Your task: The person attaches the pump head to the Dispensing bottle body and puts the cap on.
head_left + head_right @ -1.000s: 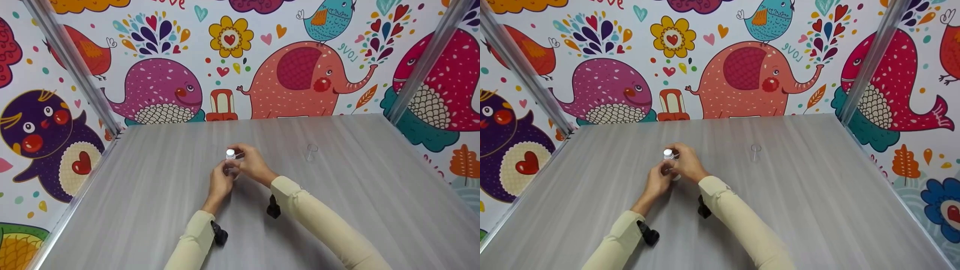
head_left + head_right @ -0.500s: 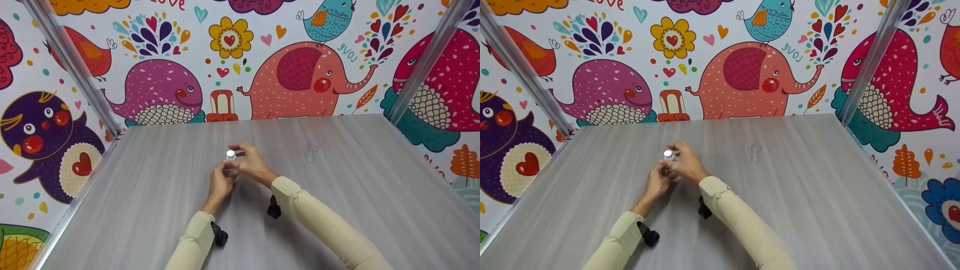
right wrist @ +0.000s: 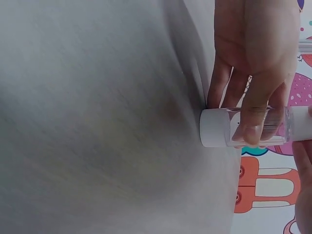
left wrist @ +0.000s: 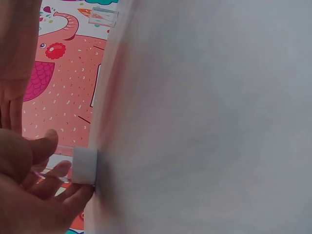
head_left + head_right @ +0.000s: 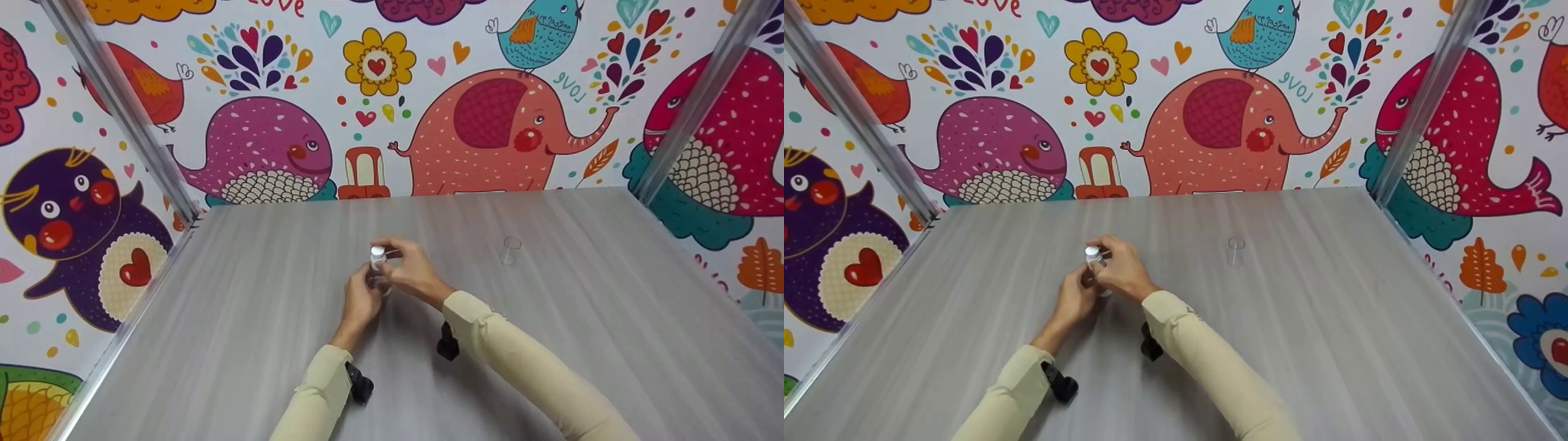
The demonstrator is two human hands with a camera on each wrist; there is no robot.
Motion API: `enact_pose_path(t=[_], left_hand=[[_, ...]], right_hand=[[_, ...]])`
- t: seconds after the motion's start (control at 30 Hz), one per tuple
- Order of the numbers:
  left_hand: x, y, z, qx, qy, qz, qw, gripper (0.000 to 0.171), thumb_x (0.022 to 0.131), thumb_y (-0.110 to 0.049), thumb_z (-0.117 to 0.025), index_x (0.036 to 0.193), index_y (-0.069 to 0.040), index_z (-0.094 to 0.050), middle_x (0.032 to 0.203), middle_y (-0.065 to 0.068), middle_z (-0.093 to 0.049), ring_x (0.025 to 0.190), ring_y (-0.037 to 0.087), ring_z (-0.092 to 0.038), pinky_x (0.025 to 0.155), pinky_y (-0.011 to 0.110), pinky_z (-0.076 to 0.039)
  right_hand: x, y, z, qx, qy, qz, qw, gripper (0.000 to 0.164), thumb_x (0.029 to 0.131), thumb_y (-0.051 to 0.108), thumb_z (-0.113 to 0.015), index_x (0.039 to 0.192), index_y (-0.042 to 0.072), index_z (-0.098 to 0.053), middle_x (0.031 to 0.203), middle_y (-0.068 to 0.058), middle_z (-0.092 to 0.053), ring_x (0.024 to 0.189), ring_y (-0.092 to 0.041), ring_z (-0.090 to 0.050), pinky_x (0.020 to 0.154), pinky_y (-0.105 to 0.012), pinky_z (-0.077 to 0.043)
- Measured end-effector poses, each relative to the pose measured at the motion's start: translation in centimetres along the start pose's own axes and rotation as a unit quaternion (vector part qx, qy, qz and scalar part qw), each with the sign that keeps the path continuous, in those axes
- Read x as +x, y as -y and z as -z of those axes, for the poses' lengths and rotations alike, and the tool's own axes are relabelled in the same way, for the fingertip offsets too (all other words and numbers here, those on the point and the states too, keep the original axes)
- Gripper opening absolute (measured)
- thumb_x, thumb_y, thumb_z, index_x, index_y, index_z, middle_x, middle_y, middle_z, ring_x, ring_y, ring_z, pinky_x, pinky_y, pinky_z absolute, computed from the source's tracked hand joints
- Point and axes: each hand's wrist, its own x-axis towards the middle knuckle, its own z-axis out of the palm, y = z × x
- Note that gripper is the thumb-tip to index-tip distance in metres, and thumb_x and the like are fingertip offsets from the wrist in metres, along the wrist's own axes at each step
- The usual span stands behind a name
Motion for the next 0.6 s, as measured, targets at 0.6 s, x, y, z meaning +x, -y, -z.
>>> enact_pose_path(t=[0.6], left_hand=[[-0.17,-0.03,0.01,-0.024,0.006,0.016,0.9996,0.028,0.088,0.008,-0.061,0.115,0.004,-0.065,0.108,0.022,-0.071,0.099,0.032,-0.071,0.079,0.039,-0.06]], right_hand=[[-0.07,-0.08,-0.09,-0.025,-0.011,-0.027,0.999,0.034,0.089,0.008,-0.075,0.12,0.005,-0.064,0.113,-0.011,-0.069,0.103,-0.024,-0.067,0.094,-0.042,-0.057]])
